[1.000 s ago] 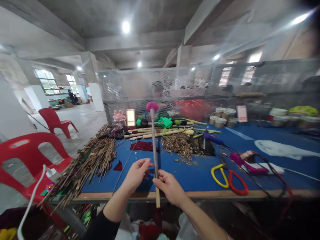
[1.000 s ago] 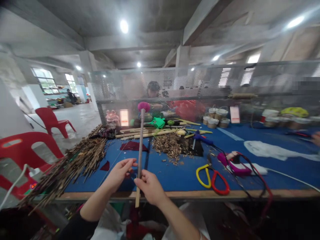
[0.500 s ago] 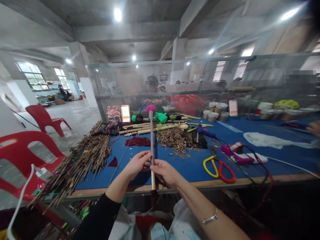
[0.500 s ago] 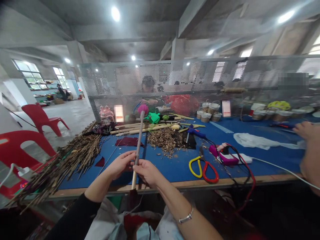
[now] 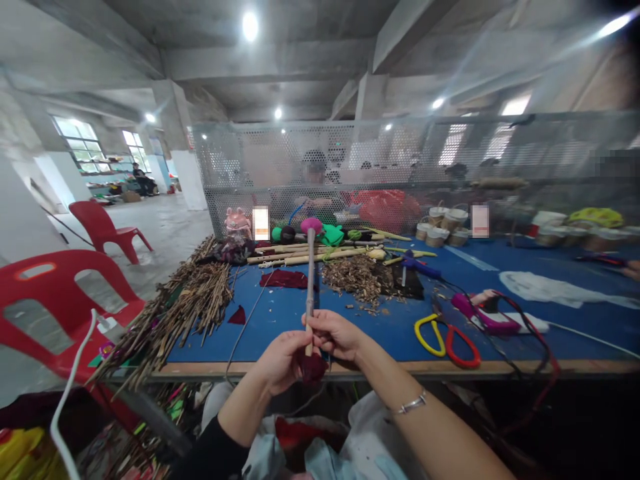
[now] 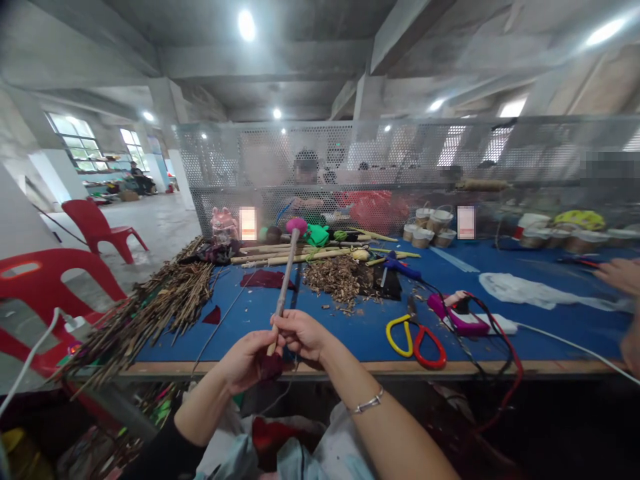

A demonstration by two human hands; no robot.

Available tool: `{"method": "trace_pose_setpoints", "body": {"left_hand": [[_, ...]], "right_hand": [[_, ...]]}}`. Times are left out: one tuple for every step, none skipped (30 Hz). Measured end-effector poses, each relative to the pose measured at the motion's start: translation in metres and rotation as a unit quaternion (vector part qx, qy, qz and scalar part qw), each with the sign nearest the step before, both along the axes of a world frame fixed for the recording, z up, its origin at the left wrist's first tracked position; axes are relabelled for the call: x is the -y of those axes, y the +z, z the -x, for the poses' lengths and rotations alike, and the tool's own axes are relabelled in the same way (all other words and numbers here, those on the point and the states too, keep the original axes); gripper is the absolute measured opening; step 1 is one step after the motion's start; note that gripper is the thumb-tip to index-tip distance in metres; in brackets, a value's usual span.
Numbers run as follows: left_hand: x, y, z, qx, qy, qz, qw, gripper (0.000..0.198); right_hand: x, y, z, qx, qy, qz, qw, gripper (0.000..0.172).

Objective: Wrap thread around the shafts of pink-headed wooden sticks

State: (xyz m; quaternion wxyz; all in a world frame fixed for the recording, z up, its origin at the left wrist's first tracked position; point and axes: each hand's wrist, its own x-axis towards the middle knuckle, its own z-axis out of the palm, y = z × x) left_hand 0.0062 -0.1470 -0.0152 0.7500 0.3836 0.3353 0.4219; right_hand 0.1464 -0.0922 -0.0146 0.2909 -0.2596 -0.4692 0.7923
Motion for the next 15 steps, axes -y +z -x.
{"method": "trace_pose_setpoints", "body": {"left_hand": [[0.0,-0.001,0.001,-0.006,-0.003,0.004,1.0,0.032],[0.0,-0.001,0.003,-0.027,-0.009,0.004,1.0,0.034],[0.0,0.0,0.004,-0.063,-0.013,-0.002,0.998,0.036],[-0.001,0.001,0.006,-0.106,-0.014,-0.018,0.994,0.038],[-0.002,0.003,0.007,-0.151,-0.011,-0.038,0.988,0.039],[-0.004,0.005,0.008,-0.186,-0.005,-0.059,0.981,0.04],[-0.005,0.007,0.008,-0.205,0.001,-0.075,0.976,0.04],[-0.005,0.009,0.008,-0.204,0.002,-0.083,0.976,0.04],[-0.005,0.011,0.007,-0.185,0.001,-0.08,0.979,0.039],[-0.005,0.012,0.005,-0.152,-0.004,-0.071,0.986,0.038],[-0.004,0.013,0.004,-0.11,-0.007,-0.057,0.992,0.037],[-0.002,0.014,0.002,-0.069,-0.004,-0.044,0.997,0.035],[-0.001,0.014,0.001,-0.036,0.0,-0.03,0.999,0.034],[0.0,0.014,0.001,-0.016,0.002,-0.017,1.0,0.034],[0.001,0.015,0.001,-0.014,0.001,-0.008,1.0,0.036]], "right_hand": [[0.0,-0.001,0.002,0.003,-0.005,-0.005,1.0,0.029],[-0.001,-0.002,0.004,0.008,-0.011,-0.01,1.0,0.029],[-0.001,-0.003,0.006,0.016,-0.016,-0.014,1.0,0.03],[-0.002,-0.004,0.007,0.026,-0.021,-0.017,0.999,0.03],[-0.002,-0.003,0.009,0.034,-0.027,-0.02,0.999,0.031],[-0.003,-0.003,0.009,0.038,-0.031,-0.021,0.999,0.031],[-0.003,-0.001,0.009,0.035,-0.034,-0.021,0.999,0.031],[-0.004,0.0,0.009,0.024,-0.034,-0.017,0.999,0.031],[-0.005,0.002,0.008,0.01,-0.03,-0.009,0.999,0.03],[-0.005,0.003,0.007,-0.005,-0.023,0.002,1.0,0.031],[-0.006,0.004,0.006,-0.018,-0.012,0.011,1.0,0.032],[-0.006,0.005,0.006,-0.029,-0.001,0.014,0.999,0.033],[-0.007,0.005,0.006,-0.036,0.01,0.009,0.999,0.034],[-0.007,0.004,0.007,-0.039,0.019,-0.003,0.999,0.034],[-0.007,0.003,0.008,-0.038,0.023,-0.018,0.999,0.033]]}}
